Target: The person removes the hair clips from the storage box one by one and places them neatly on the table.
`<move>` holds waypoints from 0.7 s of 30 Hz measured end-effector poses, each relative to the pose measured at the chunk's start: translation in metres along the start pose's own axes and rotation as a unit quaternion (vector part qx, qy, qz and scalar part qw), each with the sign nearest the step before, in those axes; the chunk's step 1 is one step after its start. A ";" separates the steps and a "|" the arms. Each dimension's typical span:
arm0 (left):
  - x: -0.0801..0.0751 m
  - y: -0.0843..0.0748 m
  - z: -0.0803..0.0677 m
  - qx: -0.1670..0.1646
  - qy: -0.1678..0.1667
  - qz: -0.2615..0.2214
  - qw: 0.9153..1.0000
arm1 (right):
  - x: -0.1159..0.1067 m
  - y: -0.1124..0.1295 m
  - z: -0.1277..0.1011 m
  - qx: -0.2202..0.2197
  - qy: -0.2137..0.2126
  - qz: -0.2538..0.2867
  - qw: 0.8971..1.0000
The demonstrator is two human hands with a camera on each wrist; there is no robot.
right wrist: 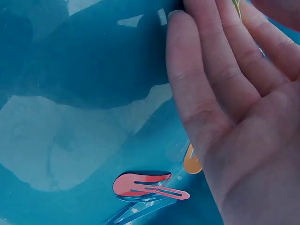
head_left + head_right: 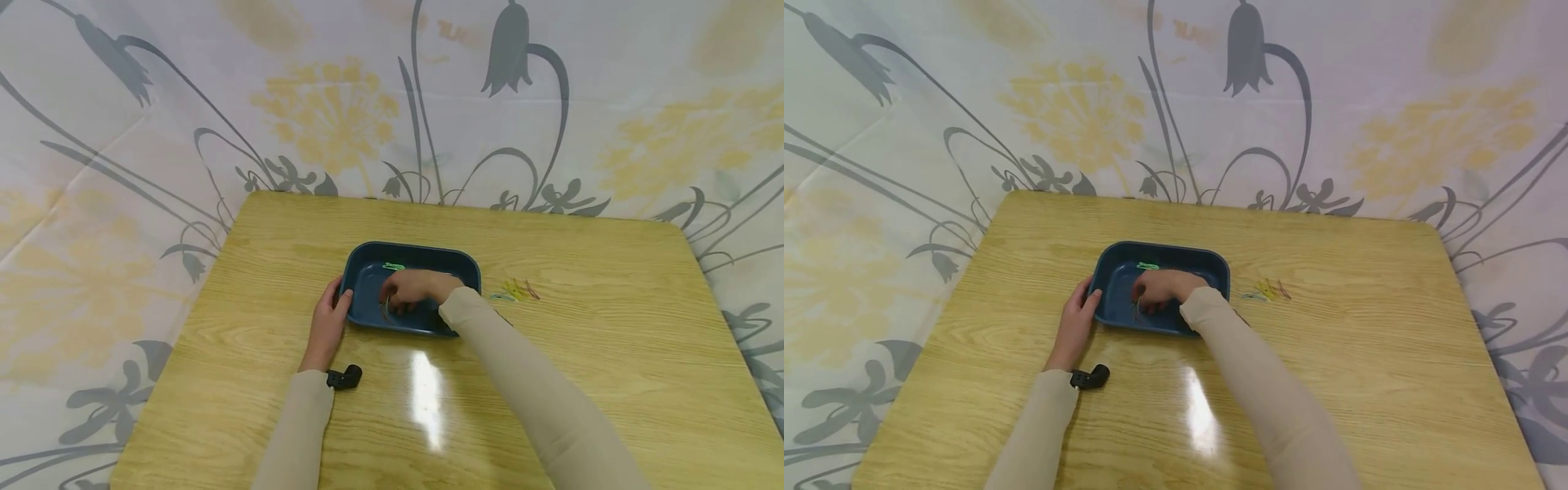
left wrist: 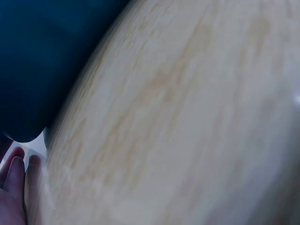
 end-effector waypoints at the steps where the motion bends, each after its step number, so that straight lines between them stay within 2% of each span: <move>1: 0.000 0.004 0.001 0.002 -0.002 0.003 1.000 | 0.000 0.000 0.000 0.000 -0.003 -0.004 1.000; 4: 0.001 0.013 0.004 0.012 -0.009 0.015 1.000 | -0.002 -0.001 -0.001 0.005 -0.018 -0.007 1.000; 10: 0.003 0.015 0.004 0.012 -0.011 0.022 1.000 | -0.005 -0.002 -0.008 0.016 -0.050 -0.001 0.999; 17: 0.001 0.016 0.005 0.009 -0.010 0.020 1.000 | -0.011 0.000 -0.015 0.045 -0.094 -0.094 0.990; 21: 0.001 0.016 0.006 0.005 -0.006 0.019 1.000 | -0.016 0.000 -0.022 0.060 -0.119 -0.098 0.986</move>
Point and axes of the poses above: each hand's wrist, its own z-axis towards the middle knuckle, its own x-axis out of the palm, y = z × x, the point moved 4 cm from there along z, towards the middle knuckle, and after that the axes turned 8 degrees about x, right-handed, at the moved point
